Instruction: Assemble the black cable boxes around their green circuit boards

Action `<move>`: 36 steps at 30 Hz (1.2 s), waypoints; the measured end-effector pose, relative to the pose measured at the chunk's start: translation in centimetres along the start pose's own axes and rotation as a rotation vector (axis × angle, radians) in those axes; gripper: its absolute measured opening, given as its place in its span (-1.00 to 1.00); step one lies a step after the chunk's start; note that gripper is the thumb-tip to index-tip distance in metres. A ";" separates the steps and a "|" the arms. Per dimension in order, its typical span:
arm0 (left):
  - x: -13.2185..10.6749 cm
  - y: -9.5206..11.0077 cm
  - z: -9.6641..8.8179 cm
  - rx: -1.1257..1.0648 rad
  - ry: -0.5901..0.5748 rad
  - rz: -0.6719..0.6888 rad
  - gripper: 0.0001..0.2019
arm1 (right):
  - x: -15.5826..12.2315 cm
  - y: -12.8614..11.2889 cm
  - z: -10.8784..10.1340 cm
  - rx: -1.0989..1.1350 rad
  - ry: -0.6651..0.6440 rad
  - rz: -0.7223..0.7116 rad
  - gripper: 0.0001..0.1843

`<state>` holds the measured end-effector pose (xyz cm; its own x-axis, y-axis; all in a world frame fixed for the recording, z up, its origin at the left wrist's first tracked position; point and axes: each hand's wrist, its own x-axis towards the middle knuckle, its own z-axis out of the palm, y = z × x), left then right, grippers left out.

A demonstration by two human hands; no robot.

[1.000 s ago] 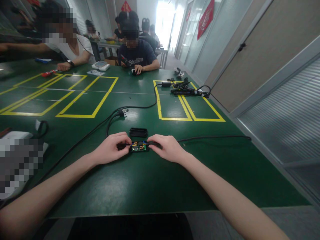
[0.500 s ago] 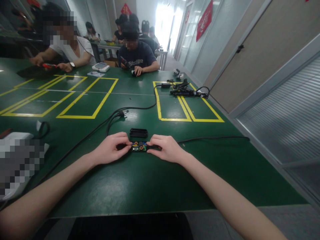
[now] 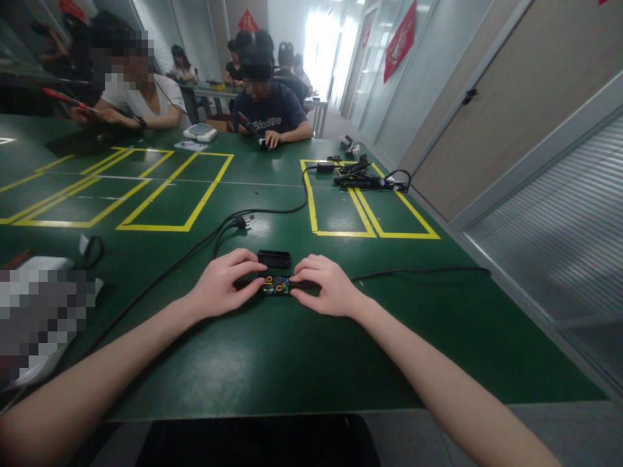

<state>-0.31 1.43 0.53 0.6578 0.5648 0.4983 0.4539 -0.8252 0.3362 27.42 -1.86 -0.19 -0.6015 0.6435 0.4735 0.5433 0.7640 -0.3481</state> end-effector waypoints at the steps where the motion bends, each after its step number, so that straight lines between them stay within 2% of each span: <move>1: 0.0 -0.1 0.0 0.007 0.019 -0.018 -0.76 | 0.0 0.1 0.1 -0.022 0.045 0.025 -0.85; 4: -0.3 -0.6 0.4 0.059 -0.051 -0.063 -0.39 | -0.1 0.6 0.8 -0.133 0.125 0.130 -0.68; 6: -0.6 -1.0 0.7 0.070 -0.148 -0.091 -0.27 | -0.1 0.8 1.2 -0.181 0.082 0.189 -0.56; 10: -0.8 -1.1 1.0 0.041 -0.182 -0.071 -0.45 | -0.1 0.9 1.7 -0.141 -0.007 0.219 -0.64; 13: -0.8 -0.8 1.0 0.000 -0.162 -0.028 -0.56 | 0.0 0.8 1.6 -0.084 0.025 0.214 -0.77; 17: -0.6 -0.4 0.7 -0.025 -0.143 0.007 -0.61 | 0.3 0.7 1.6 0.017 0.101 0.219 -0.85; 20: -0.4 -0.3 0.6 -0.042 -0.120 0.025 -0.63 | 0.4 0.5 1.7 0.154 0.145 0.240 -0.81; 23: -0.4 -0.4 0.5 -0.049 -0.113 0.041 -0.65 | 0.5 0.3 1.9 0.300 0.150 0.273 -0.69; 27: -0.4 -0.5 0.5 -0.053 -0.107 0.071 -0.67 | 0.4 0.3 1.9 0.347 0.147 0.277 -0.62; 30: -0.3 -0.6 0.5 -0.076 -0.097 0.075 -0.60 | 0.5 0.2 1.6 0.333 0.134 0.277 -0.65; 36: -0.4 -0.3 0.4 -0.129 -0.090 0.019 -0.22 | 0.4 0.3 1.5 0.309 0.108 0.310 -0.63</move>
<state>-0.46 1.47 -0.14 0.7193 0.5427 0.4336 0.3638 -0.8261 0.4304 26.44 -1.32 -1.27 -0.3645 0.8480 0.3847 0.4779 0.5249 -0.7043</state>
